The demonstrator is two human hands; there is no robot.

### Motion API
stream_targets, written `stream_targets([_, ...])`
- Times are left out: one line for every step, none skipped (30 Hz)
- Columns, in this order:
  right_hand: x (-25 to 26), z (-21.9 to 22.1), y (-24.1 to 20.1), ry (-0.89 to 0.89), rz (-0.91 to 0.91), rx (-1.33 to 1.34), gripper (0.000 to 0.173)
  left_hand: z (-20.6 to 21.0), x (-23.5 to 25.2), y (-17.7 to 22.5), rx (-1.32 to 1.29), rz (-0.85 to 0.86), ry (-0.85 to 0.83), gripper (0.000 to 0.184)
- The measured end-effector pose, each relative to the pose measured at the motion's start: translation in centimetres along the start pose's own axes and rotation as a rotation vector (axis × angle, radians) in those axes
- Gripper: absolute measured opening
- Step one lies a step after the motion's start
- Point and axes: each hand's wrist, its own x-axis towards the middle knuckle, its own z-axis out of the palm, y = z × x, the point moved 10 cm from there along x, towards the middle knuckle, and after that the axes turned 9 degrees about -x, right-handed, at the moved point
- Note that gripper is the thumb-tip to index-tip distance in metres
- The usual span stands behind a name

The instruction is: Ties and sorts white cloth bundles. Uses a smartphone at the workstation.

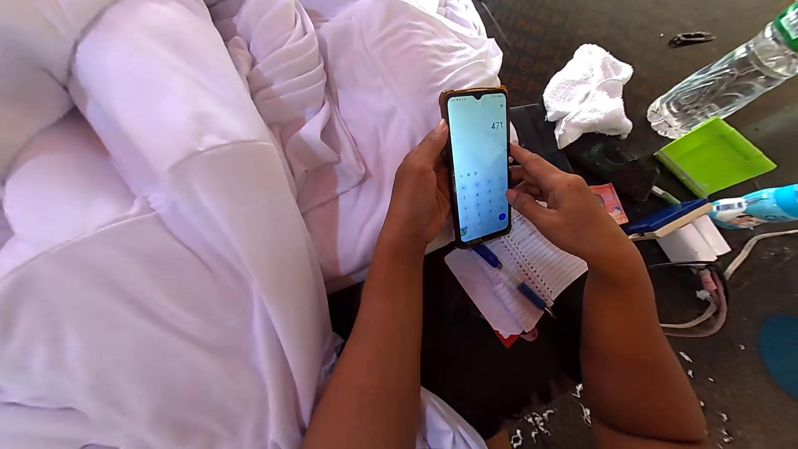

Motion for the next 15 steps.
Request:
stream_targets([0.00,-0.01,-0.01,0.002,0.000,-0.001,0.060,-0.04,0.02,-0.01,0.003,0.000,-0.001,0.043])
stream_targets([0.00,-0.01,-0.03,0.004,-0.006,-0.001,0.060,-0.06,0.02,0.01,0.008,0.003,0.003,0.043])
stream_targets([0.00,0.00,-0.05,0.005,-0.013,0.000,0.060,-0.09,0.02,0.02,0.013,0.004,0.008,0.043])
stream_targets([-0.01,0.01,-0.05,0.005,-0.018,0.000,0.060,-0.05,0.02,0.02,0.013,0.003,0.007,0.044])
stream_targets([-0.01,0.02,-0.04,0.005,-0.019,0.002,0.060,0.00,-0.01,0.02,0.013,-0.001,0.006,0.043])
stream_targets([0.00,0.04,-0.04,0.005,-0.019,0.001,0.060,-0.01,-0.04,0.03,0.012,0.000,0.008,0.043])
stream_targets([0.01,0.05,-0.04,0.004,-0.017,-0.001,0.060,-0.03,-0.03,0.04,0.009,0.002,0.007,0.043])
stream_targets([0.01,0.05,-0.04,0.004,-0.014,-0.003,0.059,-0.02,-0.02,0.05,0.003,0.004,0.002,0.043])
stream_targets([0.00,0.03,-0.05,0.006,-0.009,-0.004,0.059,-0.02,-0.02,0.03,-0.001,0.004,0.000,0.043])
stream_targets([-0.01,0.01,-0.04,0.007,-0.005,-0.007,0.059,-0.01,-0.03,0.04,-0.001,0.003,0.001,0.042])
stream_targets([-0.01,0.00,-0.04,0.010,-0.001,-0.006,0.059,0.00,-0.05,0.05,-0.002,0.002,0.003,0.042])
stream_targets([0.00,0.00,-0.02,0.012,0.000,-0.005,0.059,-0.02,-0.04,0.07,-0.003,0.005,0.007,0.042])
stream_targets([0.00,-0.02,-0.02,0.019,0.003,-0.004,0.058,-0.02,-0.02,0.07,-0.004,0.007,0.005,0.042])
stream_targets([-0.01,-0.03,-0.03,0.025,0.004,-0.007,0.058,-0.01,-0.01,0.07,-0.004,0.006,0.001,0.042])
stream_targets([-0.01,-0.06,-0.06,0.035,0.002,-0.007,0.057,0.00,0.00,0.08,-0.007,0.007,0.000,0.042])
